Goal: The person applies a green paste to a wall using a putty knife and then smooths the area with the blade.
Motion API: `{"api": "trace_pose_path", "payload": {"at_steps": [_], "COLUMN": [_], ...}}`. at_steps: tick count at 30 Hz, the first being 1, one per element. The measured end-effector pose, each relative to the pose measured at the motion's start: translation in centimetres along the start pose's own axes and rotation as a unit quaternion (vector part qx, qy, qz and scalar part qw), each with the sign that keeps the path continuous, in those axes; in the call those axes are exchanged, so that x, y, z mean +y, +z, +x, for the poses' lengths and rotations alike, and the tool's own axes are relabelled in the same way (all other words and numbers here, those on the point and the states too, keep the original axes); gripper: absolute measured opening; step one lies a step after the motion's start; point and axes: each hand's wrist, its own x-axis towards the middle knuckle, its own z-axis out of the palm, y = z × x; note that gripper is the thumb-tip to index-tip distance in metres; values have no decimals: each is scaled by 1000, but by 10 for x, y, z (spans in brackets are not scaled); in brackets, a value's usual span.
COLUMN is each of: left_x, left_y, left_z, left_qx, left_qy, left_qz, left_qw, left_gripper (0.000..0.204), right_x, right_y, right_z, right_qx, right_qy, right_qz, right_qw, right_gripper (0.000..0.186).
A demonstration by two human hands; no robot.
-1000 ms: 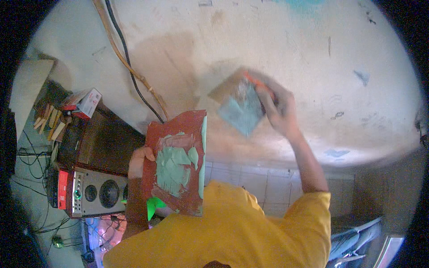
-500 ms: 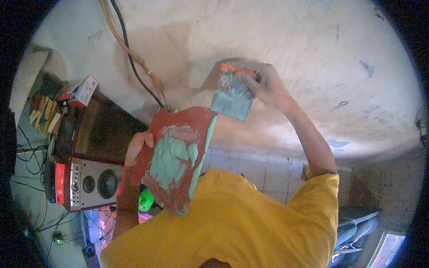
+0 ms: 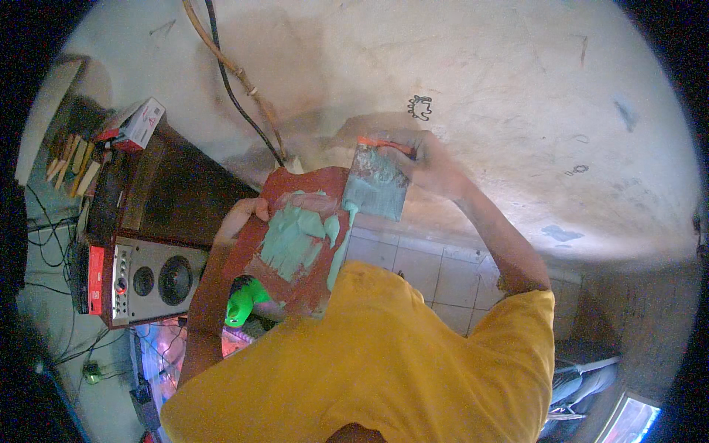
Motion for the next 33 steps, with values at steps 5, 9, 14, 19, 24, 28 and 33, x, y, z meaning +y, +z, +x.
{"api": "trace_pose_path", "payload": {"at_steps": [5, 9, 14, 19, 24, 28, 33], "left_x": [-2, -2, -19, -19, -33, -24, -24], "left_y": [-1, 3, -7, -3, 0, -1, 3], "left_z": [2, 0, 10, 8, -5, -11, 13], "left_qx": [25, 4, 12, 42, 125, -30, -34], "left_qy": [33, 2, -5, -21, 104, 2, 60], "left_qz": [24, 2, -33, 22, 89, -111, -144], "left_qw": [999, 1000, 999, 999, 983, 993, 987], "left_gripper": [13, 17, 20, 18, 15, 20, 25], "right_x": [-1, 0, 0, -3, -17, -61, -126], "right_y": [10, 20, 33, 35, -1, -36, -51], "right_z": [-9, -18, -31, -41, -64, -66, -68], "right_qx": [-14, -20, -73, -102, -44, 164, 471], "right_qy": [18, 16, 30, 117, 41, -184, -400], "right_qz": [-37, 14, 4, 219, 458, 382, 105], "right_qw": [999, 1000, 997, 963, 887, 891, 779], "right_gripper": [27, 27, 26, 35, 43, 38, 33]}}
